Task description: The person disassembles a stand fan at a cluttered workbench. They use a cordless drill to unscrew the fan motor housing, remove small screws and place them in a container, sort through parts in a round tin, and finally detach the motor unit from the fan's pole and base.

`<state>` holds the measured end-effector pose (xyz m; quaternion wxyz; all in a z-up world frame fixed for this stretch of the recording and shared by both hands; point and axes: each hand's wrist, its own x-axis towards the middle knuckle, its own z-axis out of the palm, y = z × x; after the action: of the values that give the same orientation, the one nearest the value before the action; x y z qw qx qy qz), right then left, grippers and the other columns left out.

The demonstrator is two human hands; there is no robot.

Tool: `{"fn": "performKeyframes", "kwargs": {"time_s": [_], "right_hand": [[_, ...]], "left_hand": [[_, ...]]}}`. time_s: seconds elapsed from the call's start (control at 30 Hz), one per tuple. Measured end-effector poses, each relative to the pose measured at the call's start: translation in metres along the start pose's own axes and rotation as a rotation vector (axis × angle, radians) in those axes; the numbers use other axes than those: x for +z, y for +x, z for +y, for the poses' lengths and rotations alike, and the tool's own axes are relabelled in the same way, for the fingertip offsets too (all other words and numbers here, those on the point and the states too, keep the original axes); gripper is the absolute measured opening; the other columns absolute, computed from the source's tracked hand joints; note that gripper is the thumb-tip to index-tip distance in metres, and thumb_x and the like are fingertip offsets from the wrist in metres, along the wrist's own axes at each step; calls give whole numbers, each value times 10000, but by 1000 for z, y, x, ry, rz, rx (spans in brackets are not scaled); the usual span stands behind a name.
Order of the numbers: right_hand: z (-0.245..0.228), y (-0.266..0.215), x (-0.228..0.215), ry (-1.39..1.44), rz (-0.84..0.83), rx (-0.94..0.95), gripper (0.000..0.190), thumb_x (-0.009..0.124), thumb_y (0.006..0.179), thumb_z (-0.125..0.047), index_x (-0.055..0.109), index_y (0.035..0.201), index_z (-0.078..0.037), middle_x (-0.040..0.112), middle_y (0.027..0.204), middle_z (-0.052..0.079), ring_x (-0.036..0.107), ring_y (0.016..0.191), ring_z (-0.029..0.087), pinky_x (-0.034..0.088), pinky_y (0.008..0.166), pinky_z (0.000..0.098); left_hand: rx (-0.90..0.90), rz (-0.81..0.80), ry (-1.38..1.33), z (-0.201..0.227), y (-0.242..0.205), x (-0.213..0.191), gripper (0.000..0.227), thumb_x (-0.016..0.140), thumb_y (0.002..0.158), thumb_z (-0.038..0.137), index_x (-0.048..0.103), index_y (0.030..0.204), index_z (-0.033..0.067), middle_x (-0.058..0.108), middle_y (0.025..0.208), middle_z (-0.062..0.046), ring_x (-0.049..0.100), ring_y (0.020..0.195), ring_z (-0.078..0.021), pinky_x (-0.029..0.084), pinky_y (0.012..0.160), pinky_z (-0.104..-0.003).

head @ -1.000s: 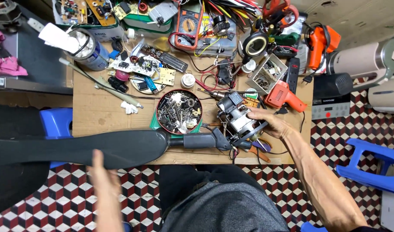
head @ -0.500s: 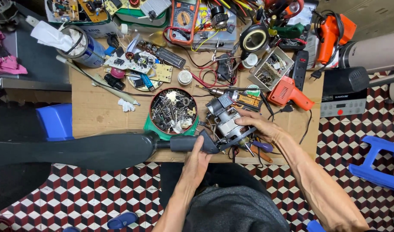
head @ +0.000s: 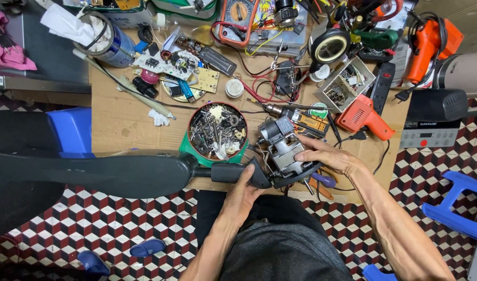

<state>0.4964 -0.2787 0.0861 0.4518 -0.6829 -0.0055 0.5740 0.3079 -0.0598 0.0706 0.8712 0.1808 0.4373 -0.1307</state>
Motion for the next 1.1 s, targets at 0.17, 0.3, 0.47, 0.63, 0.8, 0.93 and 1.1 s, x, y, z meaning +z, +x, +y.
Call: {"fn": "performKeyframes", "kwargs": {"time_s": [0.17,0.3,0.47,0.63,0.8,0.93,1.1], "right_hand": [[-13,1,-3,-157,-78,37,1071,799,681,-530,328,1575,-175,542,1500,133,482,1415,266,334,1174,400],[-20,-3,3,-106,-63,27,1048,794,676,-533,373,1563,-165,566,1485,142,500,1403,274,341,1168,399],[-22,-6,6,-116,-30,-12,986,764,699,-509,429,1556,-156,643,1410,134,584,1315,259,388,1121,371],[-18,-8,5,-91,-40,-58,965,771,717,-466,412,1550,-135,648,1403,135,593,1288,246,412,1100,363],[-21,-10,6,-93,-45,-85,973,768,718,-452,402,1561,-131,650,1387,133,587,1266,252,413,1088,361],[-22,-10,7,-66,-37,-49,945,766,726,-448,424,1542,-117,655,1385,134,593,1281,250,408,1099,356],[-19,-8,6,-75,-35,-72,946,758,727,-473,443,1541,-108,646,1410,144,575,1303,255,385,1111,362]], "left_hand": [[0,47,83,3,-7,5,662,796,797,395,564,1307,43,663,1222,-95,645,1184,-236,518,1049,-488],[-1,45,97,3,-7,6,681,798,792,417,564,1309,42,663,1224,-99,649,1177,-243,531,1030,-483],[6,93,102,4,-16,18,652,801,785,394,586,1289,40,676,1220,-89,667,1164,-226,565,1007,-459],[23,149,197,-5,-17,26,516,829,778,276,625,1204,69,686,1161,-71,667,1099,-204,574,1012,-442],[1,149,254,-6,-17,30,410,854,775,183,653,1112,61,697,1094,-71,689,1065,-191,591,1013,-419],[20,153,258,-3,-19,34,399,844,768,178,653,1101,67,698,1077,-66,693,1056,-191,593,997,-424],[44,153,267,-5,-19,32,390,842,777,185,656,1089,43,699,1069,-88,697,1045,-215,593,991,-434]]}}
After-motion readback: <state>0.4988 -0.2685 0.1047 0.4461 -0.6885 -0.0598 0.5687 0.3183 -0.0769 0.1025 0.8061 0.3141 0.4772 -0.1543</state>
